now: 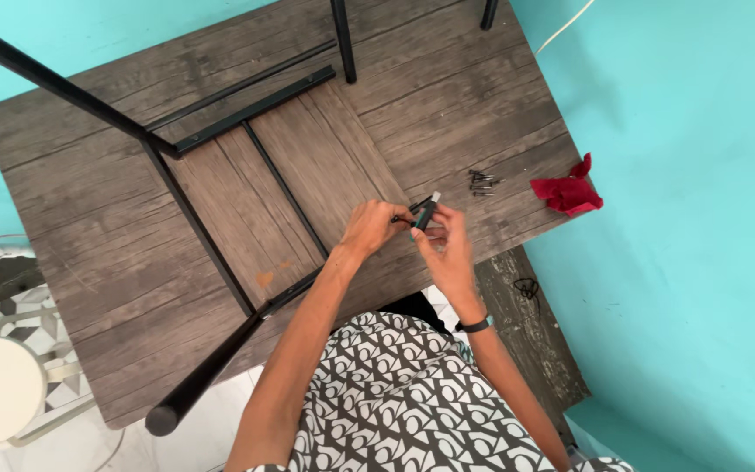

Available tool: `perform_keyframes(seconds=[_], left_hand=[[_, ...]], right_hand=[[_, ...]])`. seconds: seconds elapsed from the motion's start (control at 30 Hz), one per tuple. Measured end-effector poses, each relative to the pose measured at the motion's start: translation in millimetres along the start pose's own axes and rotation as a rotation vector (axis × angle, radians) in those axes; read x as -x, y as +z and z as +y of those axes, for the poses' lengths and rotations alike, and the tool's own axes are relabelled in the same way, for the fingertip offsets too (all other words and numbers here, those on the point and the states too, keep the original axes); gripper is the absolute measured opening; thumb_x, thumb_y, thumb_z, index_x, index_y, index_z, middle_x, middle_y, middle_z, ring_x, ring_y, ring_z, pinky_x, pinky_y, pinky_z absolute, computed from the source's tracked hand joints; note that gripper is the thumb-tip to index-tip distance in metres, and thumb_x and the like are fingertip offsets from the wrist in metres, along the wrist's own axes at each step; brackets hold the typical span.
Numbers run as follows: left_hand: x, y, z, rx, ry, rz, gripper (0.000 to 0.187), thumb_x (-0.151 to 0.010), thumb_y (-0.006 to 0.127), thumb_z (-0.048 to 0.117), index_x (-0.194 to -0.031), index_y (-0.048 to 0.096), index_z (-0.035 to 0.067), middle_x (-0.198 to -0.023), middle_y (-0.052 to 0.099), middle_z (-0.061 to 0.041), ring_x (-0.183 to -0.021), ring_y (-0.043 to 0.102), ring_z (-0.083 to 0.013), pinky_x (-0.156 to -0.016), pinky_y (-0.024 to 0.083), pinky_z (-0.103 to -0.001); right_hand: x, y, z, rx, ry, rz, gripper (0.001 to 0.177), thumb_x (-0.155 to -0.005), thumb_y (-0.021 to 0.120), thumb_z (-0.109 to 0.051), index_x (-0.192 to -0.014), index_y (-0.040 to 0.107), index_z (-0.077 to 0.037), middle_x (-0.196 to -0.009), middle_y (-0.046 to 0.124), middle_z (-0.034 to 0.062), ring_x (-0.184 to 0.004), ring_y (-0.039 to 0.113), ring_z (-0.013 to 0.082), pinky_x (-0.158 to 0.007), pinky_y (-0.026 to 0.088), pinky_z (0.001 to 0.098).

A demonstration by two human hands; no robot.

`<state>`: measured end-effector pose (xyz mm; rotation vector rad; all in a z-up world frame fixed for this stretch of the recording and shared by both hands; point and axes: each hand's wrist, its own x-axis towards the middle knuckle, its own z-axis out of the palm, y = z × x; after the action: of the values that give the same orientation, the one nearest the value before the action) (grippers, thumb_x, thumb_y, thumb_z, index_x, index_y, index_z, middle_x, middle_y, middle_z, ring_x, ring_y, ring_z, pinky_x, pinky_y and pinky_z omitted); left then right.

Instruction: The person assembles a table by attaching metal legs to a wooden tabletop using a screwdriver. They position the legs, insert screws, and tighten them to secure the frame to the tabletop.

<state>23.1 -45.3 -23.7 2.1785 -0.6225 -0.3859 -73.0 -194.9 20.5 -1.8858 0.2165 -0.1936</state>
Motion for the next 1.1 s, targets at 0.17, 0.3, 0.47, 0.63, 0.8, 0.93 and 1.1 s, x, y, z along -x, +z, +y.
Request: perform_keyframes(seconds=[0.17, 0.3, 0.47, 0.63, 0.8, 0.93, 1.1], left_hand=[[-4, -4, 3, 0.03, -0.133, -0.082, 0.018, -0.087, 0.076, 0.014, -0.104, 0.08, 0.012, -0.078, 0.075, -0.017, -0.069, 0.072, -0.0308, -0.068, 0.054, -0.043], [0, -4, 5, 0.376, 0.026, -0.067, 0.043, -0.07, 0.067, -0.004, -0.11, 0.076, 0.008, -0.1, 0.077, -0.01, -0.06, 0.073, -0.0191, -0.061, 0.057, -0.038], [1, -8, 11, 0.277, -0.216, -0.173, 0.021, -0.092, 0.069, 0.01, -0.113, 0.076, 0.01, -0.095, 0.079, -0.01, -0.063, 0.071, -0.0212, -0.062, 0.057, -0.039], [-4, -6, 7, 0.108, 0.043, -0.023, 0.019, -0.086, 0.073, 0.011, -0.104, 0.079, 0.01, -0.09, 0.079, -0.013, -0.078, 0.075, -0.0284, -0.07, 0.057, -0.041], [-3, 0, 0, 0.065, 0.07, 0.01, 0.016, -0.084, 0.076, 0.013, -0.1, 0.078, 0.01, -0.086, 0.077, -0.012, -0.081, 0.074, -0.0332, -0.073, 0.057, -0.044], [-4, 2, -1, 0.033, 0.036, -0.015, 0.016, -0.084, 0.077, 0.014, -0.101, 0.078, 0.012, -0.085, 0.076, -0.014, -0.081, 0.073, -0.0344, -0.073, 0.056, -0.045], [-2, -9, 4, 0.035, 0.236, 0.023, 0.021, -0.083, 0.076, 0.012, -0.103, 0.08, 0.013, -0.087, 0.076, -0.016, -0.079, 0.072, -0.0358, -0.069, 0.055, -0.045]], right_hand=[[-6, -15, -33, 0.198, -0.087, -0.15, 0.037, -0.1, 0.065, -0.008, -0.137, 0.06, -0.008, -0.117, 0.072, 0.0173, -0.111, 0.074, 0.0283, -0.086, 0.059, 0.0326], [-16, -27, -40, 0.376, -0.084, -0.297, 0.045, -0.092, 0.059, 0.005, -0.13, 0.067, -0.017, -0.137, 0.067, 0.0122, -0.115, 0.068, 0.0355, -0.089, 0.056, 0.0371], [-20, -23, -26, 0.444, -0.158, -0.339, 0.049, -0.079, 0.057, 0.01, -0.113, 0.074, -0.019, -0.161, 0.051, 0.0123, -0.123, 0.065, 0.0337, -0.083, 0.056, 0.0362], [-6, -10, -14, 0.218, -0.186, -0.112, 0.055, -0.09, 0.056, 0.003, -0.144, 0.049, -0.003, -0.145, 0.052, 0.0251, -0.122, 0.061, 0.0332, -0.094, 0.054, 0.0369], [0, -8, -11, 0.143, 0.12, -0.044, 0.054, -0.094, 0.074, -0.017, -0.137, 0.048, 0.0, -0.125, 0.066, 0.017, -0.102, 0.071, 0.0215, -0.08, 0.059, 0.0342], [-3, -21, -15, 0.175, 0.013, -0.139, 0.058, -0.092, 0.077, -0.018, -0.139, 0.049, 0.001, -0.126, 0.068, 0.0203, -0.097, 0.075, 0.0225, -0.079, 0.061, 0.0327], [-12, -34, -36, 0.305, 0.002, -0.308, 0.051, -0.093, 0.072, -0.012, -0.141, 0.053, -0.008, -0.12, 0.071, 0.0198, -0.085, 0.076, 0.0275, -0.07, 0.059, 0.0361]])
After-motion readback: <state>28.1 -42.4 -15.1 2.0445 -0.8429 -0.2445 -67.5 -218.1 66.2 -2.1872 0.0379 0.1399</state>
